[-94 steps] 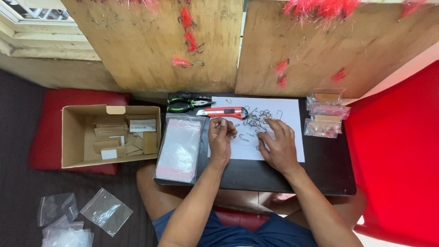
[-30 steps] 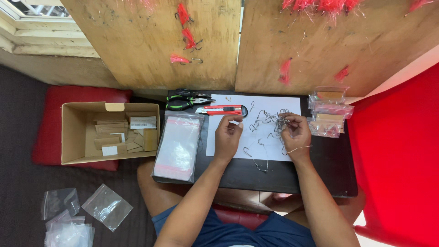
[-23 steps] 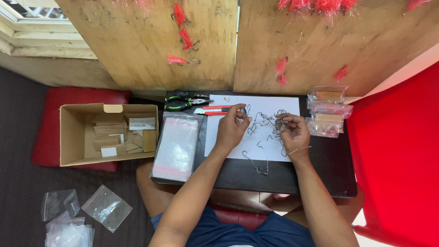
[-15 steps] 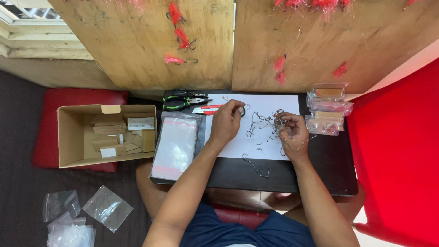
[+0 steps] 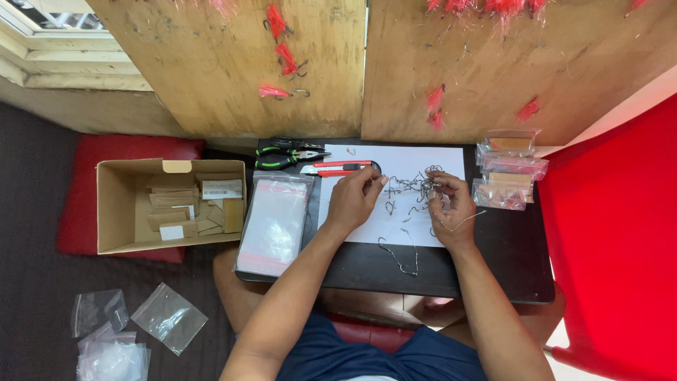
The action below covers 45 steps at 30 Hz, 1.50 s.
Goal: The person opens a small plastic bag containing fishing hooks and wooden tags, then places the bag on the table. They proceed to untangle a pile of metal hooks and wires on a white sheet, separating and arranging them by hand.
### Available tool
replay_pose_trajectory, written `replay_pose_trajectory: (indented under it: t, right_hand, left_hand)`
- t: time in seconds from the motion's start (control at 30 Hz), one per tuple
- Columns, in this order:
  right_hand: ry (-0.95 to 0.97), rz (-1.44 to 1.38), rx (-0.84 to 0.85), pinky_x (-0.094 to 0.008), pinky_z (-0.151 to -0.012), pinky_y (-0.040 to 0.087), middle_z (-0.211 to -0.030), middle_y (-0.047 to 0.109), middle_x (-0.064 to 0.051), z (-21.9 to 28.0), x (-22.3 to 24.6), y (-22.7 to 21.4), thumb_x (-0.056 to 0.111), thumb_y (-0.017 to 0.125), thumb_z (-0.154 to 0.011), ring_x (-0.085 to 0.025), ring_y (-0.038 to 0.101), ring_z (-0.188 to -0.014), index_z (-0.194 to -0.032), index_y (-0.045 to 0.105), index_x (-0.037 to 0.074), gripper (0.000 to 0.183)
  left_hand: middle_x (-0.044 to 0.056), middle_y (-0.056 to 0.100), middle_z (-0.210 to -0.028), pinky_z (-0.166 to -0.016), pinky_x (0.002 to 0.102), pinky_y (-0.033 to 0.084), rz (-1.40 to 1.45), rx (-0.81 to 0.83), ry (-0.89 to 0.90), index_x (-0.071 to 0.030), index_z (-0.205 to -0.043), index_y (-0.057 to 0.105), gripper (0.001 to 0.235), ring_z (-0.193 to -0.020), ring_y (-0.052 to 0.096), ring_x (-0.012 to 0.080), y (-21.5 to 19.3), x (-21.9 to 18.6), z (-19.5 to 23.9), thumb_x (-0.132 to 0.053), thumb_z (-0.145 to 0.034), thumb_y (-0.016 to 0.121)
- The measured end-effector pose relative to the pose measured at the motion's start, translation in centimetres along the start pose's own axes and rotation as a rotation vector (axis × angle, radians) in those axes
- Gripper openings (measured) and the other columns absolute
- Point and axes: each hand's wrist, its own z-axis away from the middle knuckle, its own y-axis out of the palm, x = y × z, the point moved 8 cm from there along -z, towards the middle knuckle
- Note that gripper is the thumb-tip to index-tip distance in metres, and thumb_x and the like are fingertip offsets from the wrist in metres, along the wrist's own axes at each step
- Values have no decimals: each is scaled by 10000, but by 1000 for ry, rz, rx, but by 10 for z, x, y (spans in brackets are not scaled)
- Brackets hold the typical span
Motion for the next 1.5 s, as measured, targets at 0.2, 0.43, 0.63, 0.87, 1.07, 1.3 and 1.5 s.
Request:
replay_pose_trajectory:
  t: [0.2,0.43,0.63,0.87,1.07,1.3,1.5]
  right_hand:
    - [46,-47,-33,-425,-992,528,-1220,650,-260,1,-4,-2,-45,571,-966,-359,662,-1162,-1168,529,-58,207]
    - [44,-74,-47,-429,-990,530,-1215,647,-271,2,-5,-2,-47,572,-982,-375,660,-1171,-1176,517,-69,203]
    - [56,-61,-39,-417,-971,541,-1227,662,-260,-1,-7,-1,-48,566,-994,-359,672,-1155,-1185,509,-61,200]
    - [43,-63,-51,-428,-921,567,-1184,676,-267,-9,-8,7,-45,552,-999,-349,706,-1060,-1177,501,-61,186]
    - [30,-89,-57,-415,-908,574,-1198,676,-261,-27,-15,17,-57,536,-993,-344,711,-1054,-1207,497,-55,217]
    - [-9,98,-65,-453,-906,575,-1196,682,-241,-34,-31,27,-38,561,-984,-392,703,-1051,-1203,523,-37,223]
    - [-58,253,25,-460,-912,593,-1186,666,-184,-40,14,36,-38,606,-911,-367,709,-1025,-1165,584,14,261]
  left_hand:
    - [116,678,-728,-630,339,570,-115,170,52,-67,-959,681,89,-706,702,254,6,-21,8,-120,-978,614]
    - [122,681,-716,-615,332,573,-174,155,-51,-50,-1000,692,133,-683,708,245,4,-5,8,-137,-991,593]
    - [116,678,-678,-601,350,574,-191,220,-83,-45,-989,689,152,-669,708,254,11,1,10,-148,-981,577]
    - [117,672,-668,-611,370,566,-44,79,-40,-47,-982,708,139,-665,698,273,12,6,1,-141,-961,608]
    - [117,692,-705,-634,352,586,-174,-76,74,-62,-975,731,106,-705,717,269,-6,-6,-9,-118,-957,643]
    - [83,681,-637,-570,287,543,-73,-325,10,-62,-929,783,107,-616,691,220,-12,30,-20,-140,-939,711]
    - [84,656,-617,-538,278,520,-23,-345,50,-78,-905,786,105,-595,677,212,-5,30,-20,-175,-919,748]
